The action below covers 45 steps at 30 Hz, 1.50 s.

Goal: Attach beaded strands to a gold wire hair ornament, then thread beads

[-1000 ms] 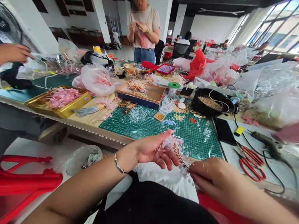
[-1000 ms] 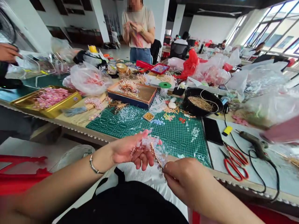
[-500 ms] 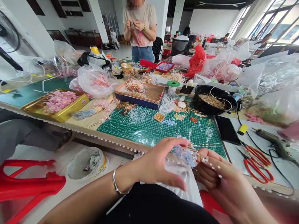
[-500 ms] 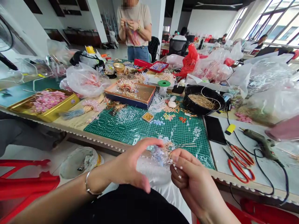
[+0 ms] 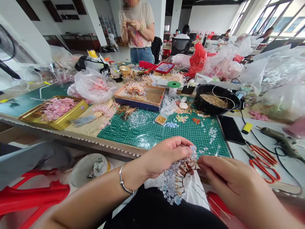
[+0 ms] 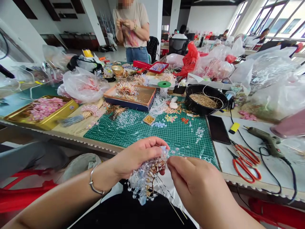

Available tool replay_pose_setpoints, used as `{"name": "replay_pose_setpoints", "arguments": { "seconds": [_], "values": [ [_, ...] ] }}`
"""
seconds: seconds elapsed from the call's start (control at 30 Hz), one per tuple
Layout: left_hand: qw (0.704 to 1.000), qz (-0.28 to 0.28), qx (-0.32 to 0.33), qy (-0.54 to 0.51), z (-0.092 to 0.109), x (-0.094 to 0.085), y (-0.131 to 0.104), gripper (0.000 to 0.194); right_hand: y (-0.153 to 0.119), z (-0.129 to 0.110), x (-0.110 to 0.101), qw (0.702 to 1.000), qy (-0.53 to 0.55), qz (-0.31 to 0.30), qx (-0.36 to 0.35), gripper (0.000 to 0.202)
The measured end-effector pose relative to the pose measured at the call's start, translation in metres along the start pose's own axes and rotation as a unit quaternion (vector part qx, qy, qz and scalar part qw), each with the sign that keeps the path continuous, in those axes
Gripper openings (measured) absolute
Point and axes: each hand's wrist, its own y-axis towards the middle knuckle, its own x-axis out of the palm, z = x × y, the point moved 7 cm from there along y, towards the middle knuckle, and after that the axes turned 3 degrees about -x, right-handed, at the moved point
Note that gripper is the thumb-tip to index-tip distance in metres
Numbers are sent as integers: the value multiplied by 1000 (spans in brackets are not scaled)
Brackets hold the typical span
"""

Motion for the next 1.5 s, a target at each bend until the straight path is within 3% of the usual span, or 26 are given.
{"name": "replay_pose_setpoints", "arguments": {
  "seconds": [0.13, 0.37, 0.47, 0.8, 0.9, 0.97, 1.07, 1.13, 1.17, 1.23, 1.3, 1.5],
  "values": [
    [997, -43, -42, -40, -1, 7, -3, 55, 0, 1, -5, 1000, 7, 14, 10, 19],
    [983, -71, -88, -146, -6, 20, -3, 45, -6, 2, -13, 998, 53, 34, 8, 10],
    [976, -56, -107, -180, -8, 23, -1, 44, -9, 2, -17, 996, 73, 41, 19, 10],
    [983, -44, -100, -144, -12, 24, 0, 40, -15, 4, -10, 997, 72, 35, 15, 8],
    [989, -6, -83, -126, -7, 15, 1, 38, -19, 7, -13, 998, 34, 44, -3, 9],
    [993, 44, -41, -104, 7, -2, 2, 36, -31, 28, -17, 999, 6, 39, 21, 14],
    [987, 133, 46, -81, 37, -35, 4, 34, -71, 97, -24, 987, -47, -2, 156, 23],
    [977, 188, 70, -71, 52, -52, 9, 35, -112, 158, -34, 939, -141, -23, 312, 30],
    [976, 200, 67, -61, 57, -55, 14, 36, -129, 182, -38, 921, -171, -32, 349, 31],
    [978, 196, 56, -43, 63, -51, 27, 37, -152, 219, -43, 903, -201, -33, 377, 31],
    [983, 175, 47, -37, 65, -38, 42, 33, -162, 244, -42, 904, -204, -35, 373, 31],
    [986, 142, 51, -70, 74, -7, 81, 27, -151, 293, -27, 921, -153, -61, 352, 33]
  ]
}}
